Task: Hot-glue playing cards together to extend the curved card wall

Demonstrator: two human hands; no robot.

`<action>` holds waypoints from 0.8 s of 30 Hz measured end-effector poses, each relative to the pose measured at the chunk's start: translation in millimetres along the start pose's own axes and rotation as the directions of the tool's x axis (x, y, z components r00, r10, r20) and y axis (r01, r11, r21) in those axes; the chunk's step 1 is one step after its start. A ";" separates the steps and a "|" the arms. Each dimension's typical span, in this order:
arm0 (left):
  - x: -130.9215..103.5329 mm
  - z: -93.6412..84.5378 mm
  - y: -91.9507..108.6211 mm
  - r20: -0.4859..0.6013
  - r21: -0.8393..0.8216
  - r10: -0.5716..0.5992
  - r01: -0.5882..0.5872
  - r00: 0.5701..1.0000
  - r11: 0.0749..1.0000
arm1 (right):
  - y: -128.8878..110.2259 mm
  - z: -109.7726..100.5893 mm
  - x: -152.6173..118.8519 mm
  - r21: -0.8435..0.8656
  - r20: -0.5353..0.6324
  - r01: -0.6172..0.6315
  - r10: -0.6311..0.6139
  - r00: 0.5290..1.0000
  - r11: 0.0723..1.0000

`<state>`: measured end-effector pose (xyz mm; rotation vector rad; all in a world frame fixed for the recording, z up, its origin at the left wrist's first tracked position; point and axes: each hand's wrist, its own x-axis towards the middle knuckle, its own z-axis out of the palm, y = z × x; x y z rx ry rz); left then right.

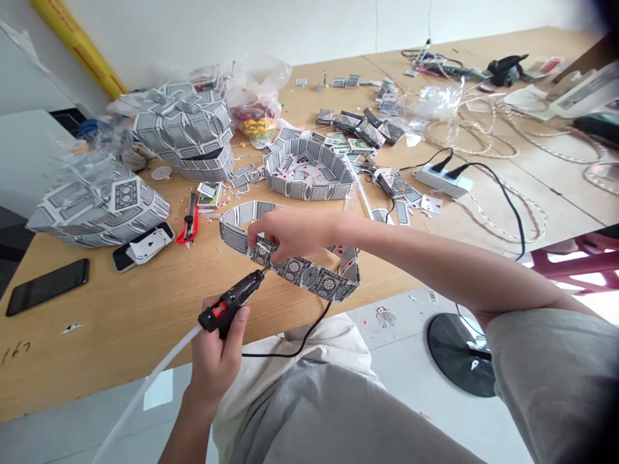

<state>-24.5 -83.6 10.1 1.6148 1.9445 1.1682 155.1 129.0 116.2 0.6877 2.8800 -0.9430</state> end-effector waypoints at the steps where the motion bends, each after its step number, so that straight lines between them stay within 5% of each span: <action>1: -0.3 0.9 -0.2 -0.012 0.025 0.036 -0.036 0.999 0.999 | -1.1 -1.0 -0.1 -0.006 0.009 -0.011 0.011 1.000 1.000; 8: -1.5 2.9 -1.6 -0.039 0.260 0.266 -0.247 0.963 0.933 | -3.1 -3.1 2.3 -0.040 0.020 -0.020 0.021 1.000 0.999; 24: -2.9 6.3 6.6 -0.020 0.382 0.307 -0.277 0.951 0.882 | -4.3 -2.7 2.0 -0.051 0.030 -0.008 0.010 0.999 0.999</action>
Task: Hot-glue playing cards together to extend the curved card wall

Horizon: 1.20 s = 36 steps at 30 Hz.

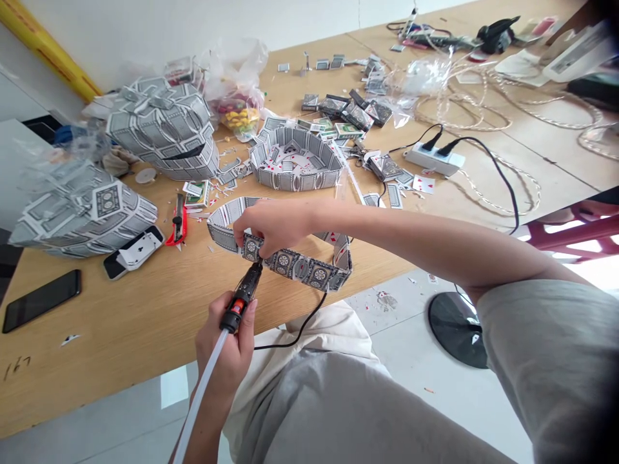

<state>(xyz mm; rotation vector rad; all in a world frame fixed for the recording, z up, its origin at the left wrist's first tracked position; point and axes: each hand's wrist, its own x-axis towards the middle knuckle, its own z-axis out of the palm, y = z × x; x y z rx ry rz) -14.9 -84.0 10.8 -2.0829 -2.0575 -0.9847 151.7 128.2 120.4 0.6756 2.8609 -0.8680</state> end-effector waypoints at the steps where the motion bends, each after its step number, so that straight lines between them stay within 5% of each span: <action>1: 0.1 -0.4 0.7 0.011 -0.001 -0.012 0.012 1.000 1.000 | 0.1 -0.2 -0.2 0.002 0.000 -0.001 0.001 1.000 1.000; 36: -10.3 -0.1 8.9 0.066 -0.056 -0.093 0.097 0.993 0.994 | 5.9 -0.1 -2.0 0.008 -0.019 -0.010 0.010 1.000 1.000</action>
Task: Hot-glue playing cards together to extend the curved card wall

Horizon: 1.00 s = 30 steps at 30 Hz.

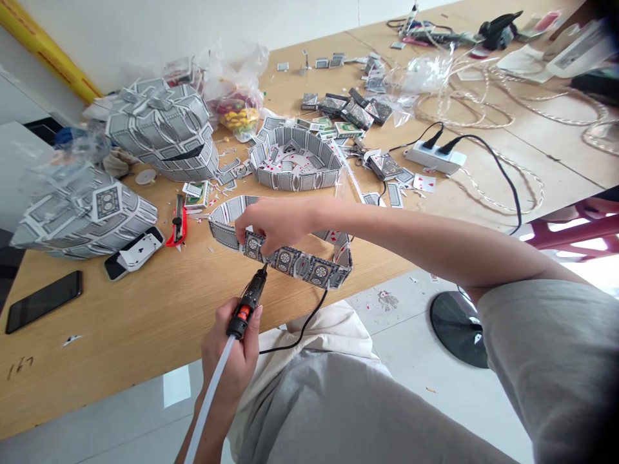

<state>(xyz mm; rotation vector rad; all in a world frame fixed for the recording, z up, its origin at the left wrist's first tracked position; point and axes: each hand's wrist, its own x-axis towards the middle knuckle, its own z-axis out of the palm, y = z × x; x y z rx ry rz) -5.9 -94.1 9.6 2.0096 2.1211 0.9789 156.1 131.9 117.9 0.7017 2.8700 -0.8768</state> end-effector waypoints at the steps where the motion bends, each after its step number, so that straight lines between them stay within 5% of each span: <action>1: -0.3 0.1 0.2 -0.002 0.000 0.001 -0.001 1.000 1.000 | 0.2 0.2 0.1 -0.001 0.002 -0.002 0.002 1.000 1.000; 15: -0.9 -2.5 6.8 0.011 -0.016 -0.053 0.053 0.999 0.998 | -1.4 -0.1 -0.3 -0.006 0.006 -0.023 0.023 1.000 1.000; 30: 11.7 -4.5 0.9 -0.048 0.027 0.089 -0.088 0.995 0.996 | -0.4 3.8 -1.4 0.001 0.004 0.012 -0.012 1.000 1.000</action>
